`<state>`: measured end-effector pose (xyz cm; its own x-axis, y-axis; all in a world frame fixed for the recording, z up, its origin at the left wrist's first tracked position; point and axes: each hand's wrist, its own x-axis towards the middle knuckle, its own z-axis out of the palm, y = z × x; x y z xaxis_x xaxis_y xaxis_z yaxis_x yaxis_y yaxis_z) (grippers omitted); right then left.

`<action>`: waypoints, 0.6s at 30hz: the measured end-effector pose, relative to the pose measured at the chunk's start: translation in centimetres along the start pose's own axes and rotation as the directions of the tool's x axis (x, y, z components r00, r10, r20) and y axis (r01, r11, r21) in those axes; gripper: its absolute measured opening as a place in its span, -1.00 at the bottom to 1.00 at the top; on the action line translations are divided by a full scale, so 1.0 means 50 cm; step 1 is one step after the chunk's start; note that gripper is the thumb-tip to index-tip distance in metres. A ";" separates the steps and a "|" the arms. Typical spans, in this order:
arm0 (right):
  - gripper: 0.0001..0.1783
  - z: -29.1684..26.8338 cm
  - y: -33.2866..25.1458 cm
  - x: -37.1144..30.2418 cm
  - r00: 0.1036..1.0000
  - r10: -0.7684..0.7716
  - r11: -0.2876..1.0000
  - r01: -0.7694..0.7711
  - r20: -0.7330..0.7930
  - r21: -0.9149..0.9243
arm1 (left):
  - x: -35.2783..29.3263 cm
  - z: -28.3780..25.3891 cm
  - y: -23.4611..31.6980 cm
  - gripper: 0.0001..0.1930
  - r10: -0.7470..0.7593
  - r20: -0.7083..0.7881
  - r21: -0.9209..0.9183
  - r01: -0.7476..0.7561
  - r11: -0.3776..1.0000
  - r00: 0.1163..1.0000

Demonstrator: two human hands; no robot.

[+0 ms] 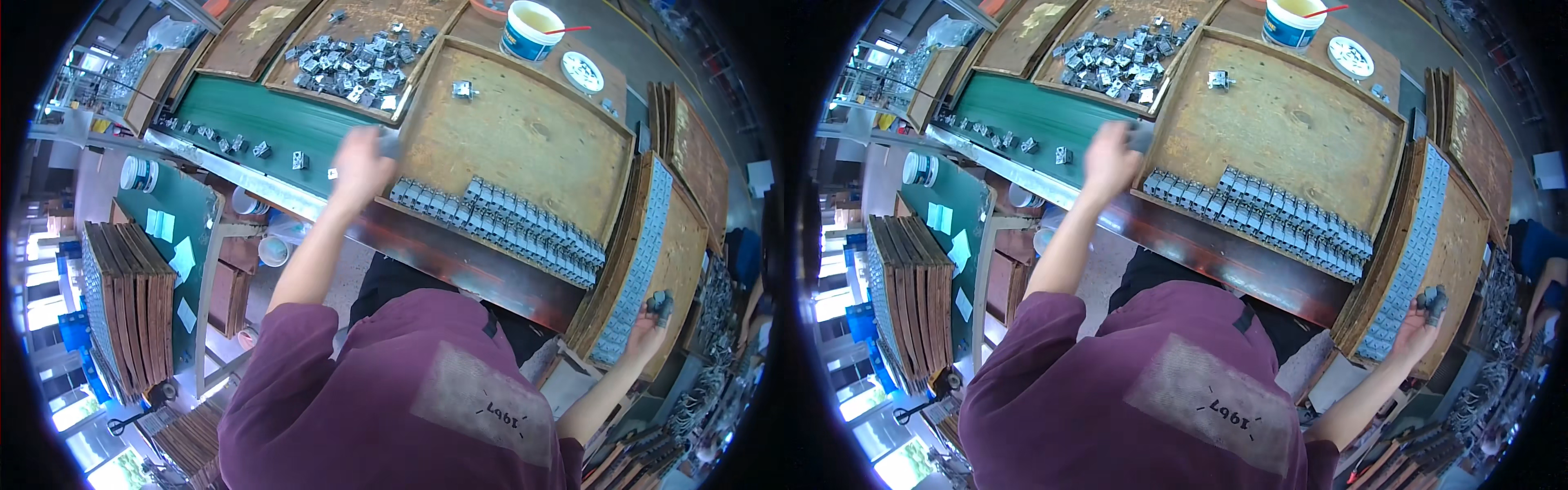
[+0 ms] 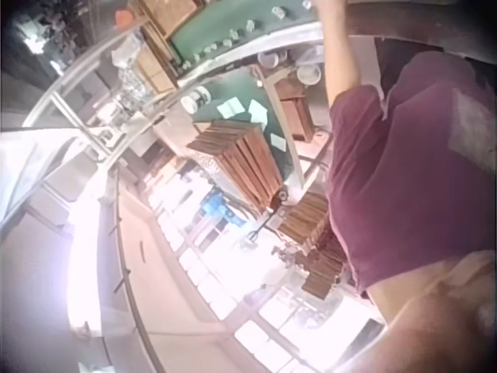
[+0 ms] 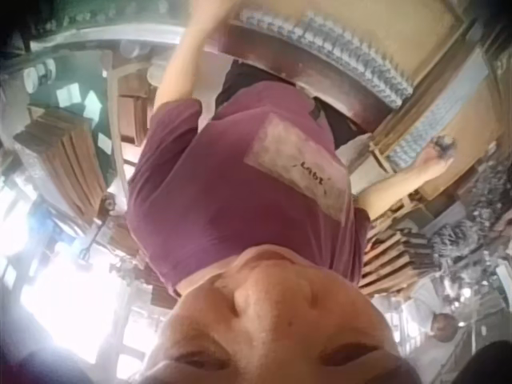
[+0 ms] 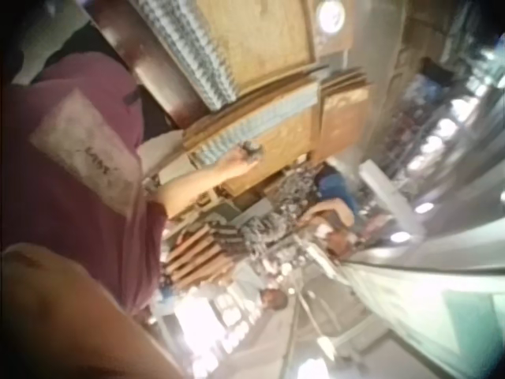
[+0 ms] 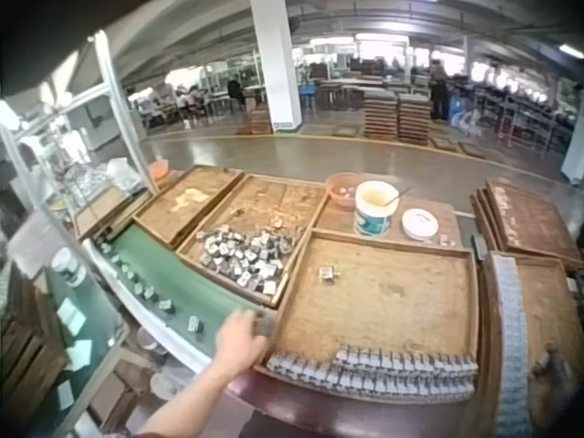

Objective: Assembling small mechanical housing components and placing them into a tray at a manual assembly station.

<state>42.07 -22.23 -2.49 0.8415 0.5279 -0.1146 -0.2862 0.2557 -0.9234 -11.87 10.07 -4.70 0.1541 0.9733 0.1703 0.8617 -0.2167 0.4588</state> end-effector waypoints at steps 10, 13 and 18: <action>-0.64 0.307 0.120 -0.141 0.964 0.054 0.924 0.050 0.260 -0.378 | -0.048 0.009 -0.148 -0.56 -0.670 0.258 -0.343 0.714 0.610 0.696; -0.63 0.386 0.131 -0.194 0.898 0.125 0.936 0.035 0.421 -0.351 | -0.062 0.004 -0.122 -0.53 -0.354 0.082 -0.585 0.333 0.740 0.932; -0.66 0.474 0.110 -0.304 0.656 0.392 0.877 -0.054 0.645 -0.478 | -0.102 -0.052 0.107 -0.63 -0.111 0.375 -0.856 0.390 0.340 0.920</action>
<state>16.85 -9.67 2.85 0.1447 0.9688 -0.2011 -0.0779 -0.1915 -0.9784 -9.32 3.75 -0.84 0.2272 0.9484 -0.2212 -0.0605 0.2405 0.9688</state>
